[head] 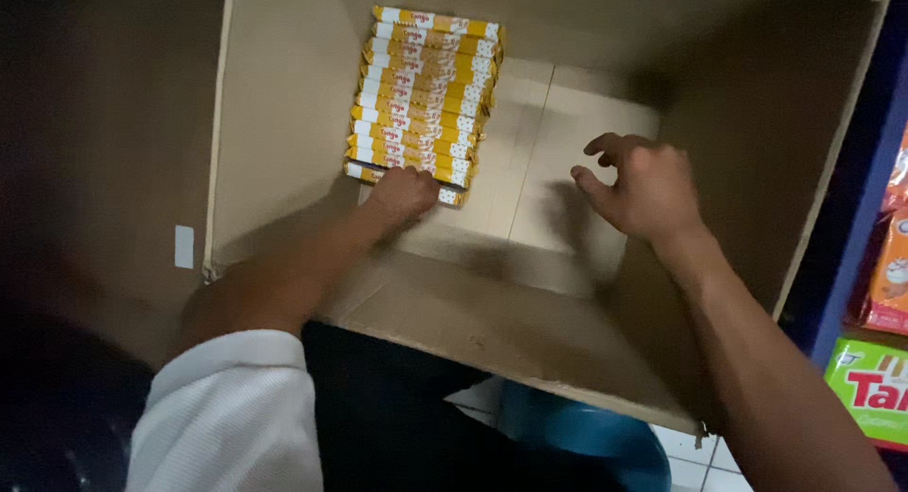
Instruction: The person is transferring small yellow snack packets from a large cardboard box into a blue plastic crate. They pick up the packets one by one and place them neatly in the crate, which already contains other snack packets.
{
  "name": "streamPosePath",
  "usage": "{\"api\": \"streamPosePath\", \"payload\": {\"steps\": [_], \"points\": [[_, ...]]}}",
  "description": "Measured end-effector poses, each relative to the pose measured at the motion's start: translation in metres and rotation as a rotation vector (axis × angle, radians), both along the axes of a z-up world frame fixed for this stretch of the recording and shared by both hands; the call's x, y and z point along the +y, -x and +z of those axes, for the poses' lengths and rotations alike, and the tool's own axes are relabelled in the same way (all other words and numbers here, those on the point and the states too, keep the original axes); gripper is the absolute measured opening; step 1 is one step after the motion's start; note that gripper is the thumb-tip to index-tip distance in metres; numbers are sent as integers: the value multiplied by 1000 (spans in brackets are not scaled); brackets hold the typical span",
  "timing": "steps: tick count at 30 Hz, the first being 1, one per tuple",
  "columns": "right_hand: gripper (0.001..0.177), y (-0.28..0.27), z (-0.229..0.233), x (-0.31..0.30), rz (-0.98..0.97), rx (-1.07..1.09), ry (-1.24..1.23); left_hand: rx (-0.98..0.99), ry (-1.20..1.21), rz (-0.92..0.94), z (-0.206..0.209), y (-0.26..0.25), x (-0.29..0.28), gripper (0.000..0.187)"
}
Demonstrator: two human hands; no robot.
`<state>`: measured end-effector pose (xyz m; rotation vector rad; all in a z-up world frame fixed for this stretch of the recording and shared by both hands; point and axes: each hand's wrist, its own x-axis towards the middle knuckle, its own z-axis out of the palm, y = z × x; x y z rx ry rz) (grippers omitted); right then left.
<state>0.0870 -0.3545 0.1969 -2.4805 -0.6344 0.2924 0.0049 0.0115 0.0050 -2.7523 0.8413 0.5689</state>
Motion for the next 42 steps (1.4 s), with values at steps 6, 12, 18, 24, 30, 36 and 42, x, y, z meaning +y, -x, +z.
{"api": "streamPosePath", "payload": {"steps": [6, 12, 18, 24, 30, 36, 42], "points": [[24, -1, 2, 5, -5, 9, -2, 88, 73, 131, 39, -18, -6, 13], [31, 0, 18, 1, -23, 141, -59, 398, 329, 371, 119, -59, -23, 30], [48, 7, 58, -7, -171, 382, -325, 401, 792, 731, 225, -84, -47, 33], [69, 5, 101, -42, -186, 637, -767, 471, 1329, 943, 327, -79, -148, 37], [59, 4, 142, -116, -241, 513, -932, 474, 1653, 971, 382, -70, -252, 34], [115, 37, 244, -191, -330, 284, -330, 672, 1917, 958, 379, -53, -355, 34], [127, 32, 207, -272, -409, 182, -41, 631, 1529, 513, 315, -45, -395, 64]]}}
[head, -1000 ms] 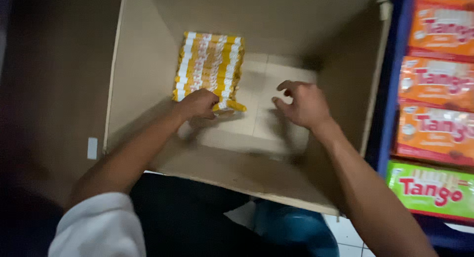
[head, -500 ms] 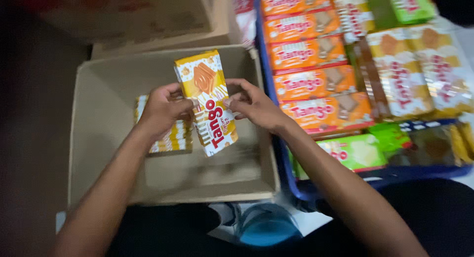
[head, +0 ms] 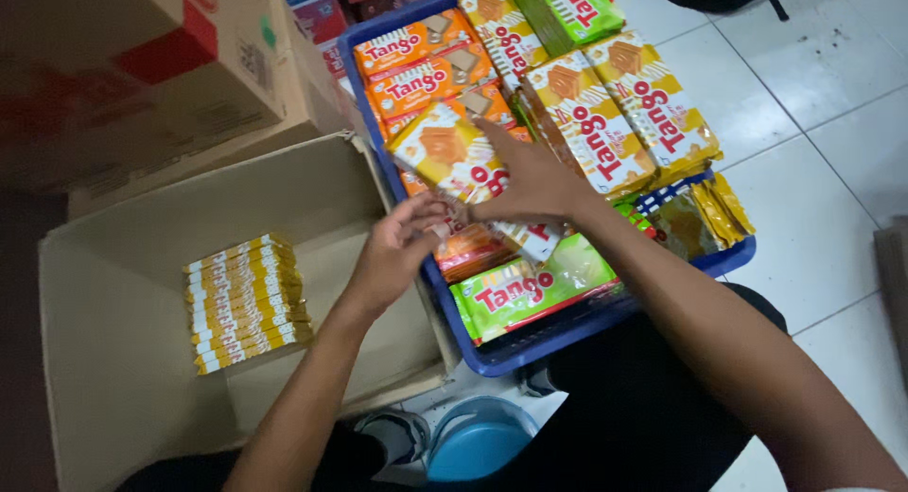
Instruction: The person is transferring small yellow snack packets from a large cardboard box into a blue plastic crate. They pick up the packets one by one and place them neatly in the crate, which already contains other snack packets.
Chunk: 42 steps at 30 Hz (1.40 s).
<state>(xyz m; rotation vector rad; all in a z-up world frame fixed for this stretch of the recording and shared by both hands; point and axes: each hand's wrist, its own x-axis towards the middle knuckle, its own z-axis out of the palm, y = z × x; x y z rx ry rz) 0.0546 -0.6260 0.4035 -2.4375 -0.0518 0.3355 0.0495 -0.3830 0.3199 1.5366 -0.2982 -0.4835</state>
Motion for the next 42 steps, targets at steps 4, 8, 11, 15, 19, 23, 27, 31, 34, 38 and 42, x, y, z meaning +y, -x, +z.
{"api": "streamPosePath", "payload": {"steps": [4, 8, 11, 15, 19, 23, 27, 31, 34, 38, 42], "points": [[116, 1, 8, -38, -158, -32, -10, -312, -392, -76, 1, 11, -5, 60], [120, -22, -11, -81, -229, -56, 104, -561, -500, -56, -44, 2, -6, 49], [127, -36, -9, -84, -275, -98, 178, -658, -527, -17, -60, -15, -11, 42], [133, -85, 0, -81, -302, -174, 265, -773, -488, 137, -70, -69, -25, 32], [128, -147, 15, -60, -375, -188, 332, -811, -503, 271, -90, -119, -37, 30], [128, -209, -6, -58, -325, -196, 387, -763, -647, 334, -75, -117, -43, 33], [118, -255, -56, -58, -295, -241, 472, -685, -769, 261, -50, -114, -46, 36], [77, -261, -80, -56, -277, -208, 475, -582, -737, 260, -52, -110, -45, 41], [73, -264, -77, -52, -259, -31, 600, -609, -731, 266, -52, -111, -45, 42], [59, -262, -105, -54, -243, -140, 745, -647, -766, 261, -52, -109, -46, 40], [34, -267, -122, -53, -223, -266, 725, -627, -752, 264, -52, -111, -46, 39]]}}
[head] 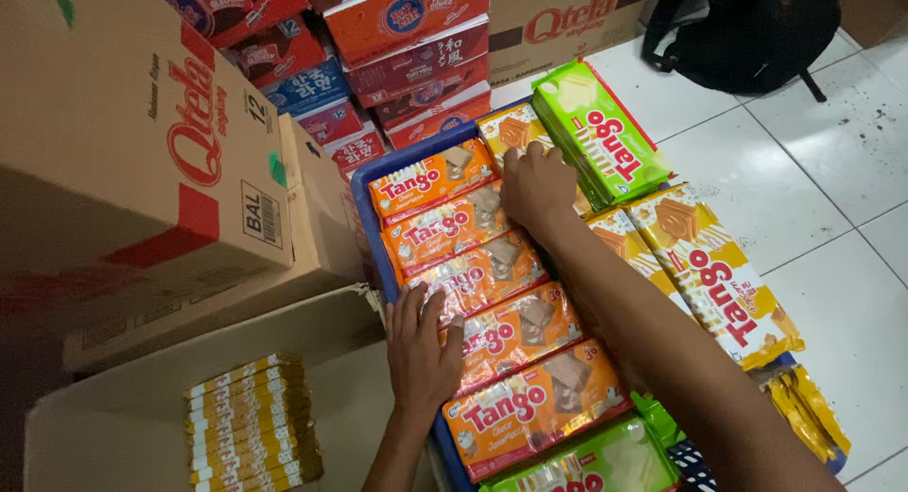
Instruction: The person is transferring small yellow snack packets from a large cardboard box into a blue plastic crate. They pick up the packets one by one and place them neatly in the crate, which already contains other snack packets.
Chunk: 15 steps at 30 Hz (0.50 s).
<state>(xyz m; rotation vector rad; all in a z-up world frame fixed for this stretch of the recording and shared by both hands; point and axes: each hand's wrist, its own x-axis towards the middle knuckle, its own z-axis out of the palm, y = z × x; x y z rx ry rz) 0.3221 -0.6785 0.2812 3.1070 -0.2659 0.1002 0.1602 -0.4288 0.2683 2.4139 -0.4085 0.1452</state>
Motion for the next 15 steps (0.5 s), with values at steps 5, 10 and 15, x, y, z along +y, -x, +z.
{"api": "streamPosePath", "payload": {"steps": [5, 10, 15], "points": [[33, -3, -3, -1, 106, 34, -52, -9, 9, 5, 3, -1, -1, 38], [53, -17, -17, -13, 153, 174, -165, -13, 10, 30, -1, 1, 0, 41], [60, -8, -2, -26, 314, 161, -237, 23, 52, 36, 0, 2, -1, 41]]}}
